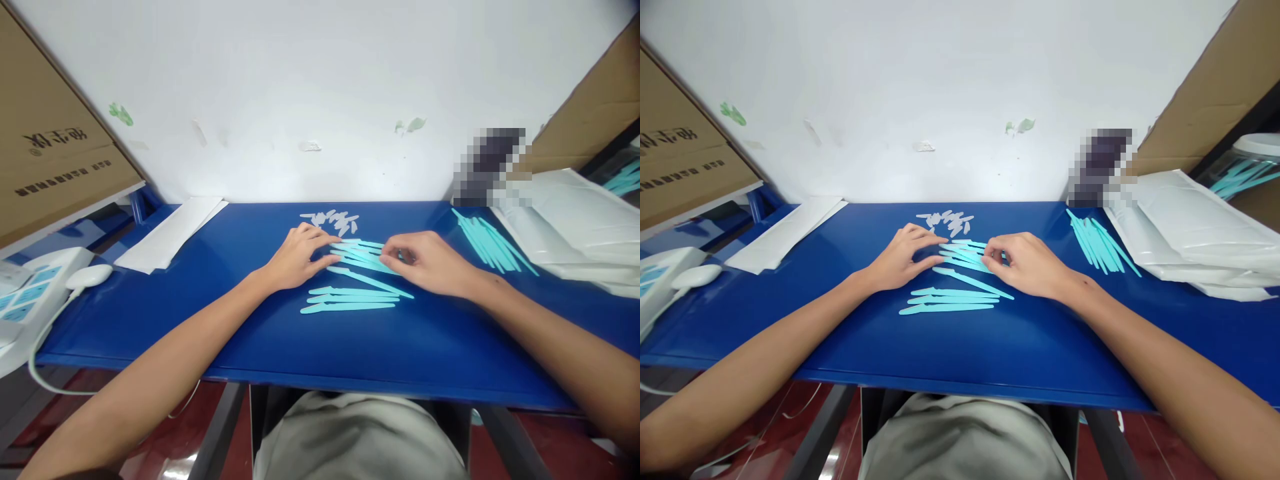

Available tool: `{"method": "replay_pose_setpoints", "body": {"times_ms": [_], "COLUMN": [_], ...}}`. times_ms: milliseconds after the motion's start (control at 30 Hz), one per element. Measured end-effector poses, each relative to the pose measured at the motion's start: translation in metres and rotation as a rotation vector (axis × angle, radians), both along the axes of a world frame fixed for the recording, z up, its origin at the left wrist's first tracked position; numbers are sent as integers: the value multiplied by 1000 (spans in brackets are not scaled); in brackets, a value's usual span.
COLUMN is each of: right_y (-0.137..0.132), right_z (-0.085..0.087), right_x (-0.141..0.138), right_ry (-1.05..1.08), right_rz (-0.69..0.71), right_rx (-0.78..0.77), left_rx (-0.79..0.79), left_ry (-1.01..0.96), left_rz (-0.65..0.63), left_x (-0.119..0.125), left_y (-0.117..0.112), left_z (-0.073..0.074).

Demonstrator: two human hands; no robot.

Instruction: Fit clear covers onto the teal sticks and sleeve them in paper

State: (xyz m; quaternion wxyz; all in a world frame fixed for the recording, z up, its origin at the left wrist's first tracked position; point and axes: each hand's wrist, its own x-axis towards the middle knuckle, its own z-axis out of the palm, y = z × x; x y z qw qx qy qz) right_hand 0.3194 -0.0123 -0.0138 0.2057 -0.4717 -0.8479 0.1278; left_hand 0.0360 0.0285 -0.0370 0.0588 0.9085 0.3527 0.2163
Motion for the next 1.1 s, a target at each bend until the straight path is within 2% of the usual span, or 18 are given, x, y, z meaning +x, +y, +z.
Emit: {"method": "replay_pose_setpoints", "body": {"times_ms": [100,200,367,500,600,733,867,1100], "right_y": [-6,-12,-12,-10,-10,-10,-9,0], "right_z": [2,4,5,6,9,12,12,5], "right_x": [-5,-9,-9,-3,-1,-1,-1,8], "right_ry": [-61,-147,-168,-165,-188,-174,-50,-48], "right_rz": [175,264,233,206,187,163,124,2], "right_rx": [-79,-108,-173,-262,-312,-280,-212,-10], "left_rx": [14,-5,24,57,-16,-107,-103,-222], "left_ry": [27,101,146,68,-29,-75,-88,-506], "left_rz": [123,168,130,129,153,177,166,104], "left_x": [-7,-14,-18,-17,-18,-20,-19,-15], "left_y": [7,16,22,23,25,26,23,24], "left_z": [-2,-5,-5,-4,-4,-4,-2,-6]}}
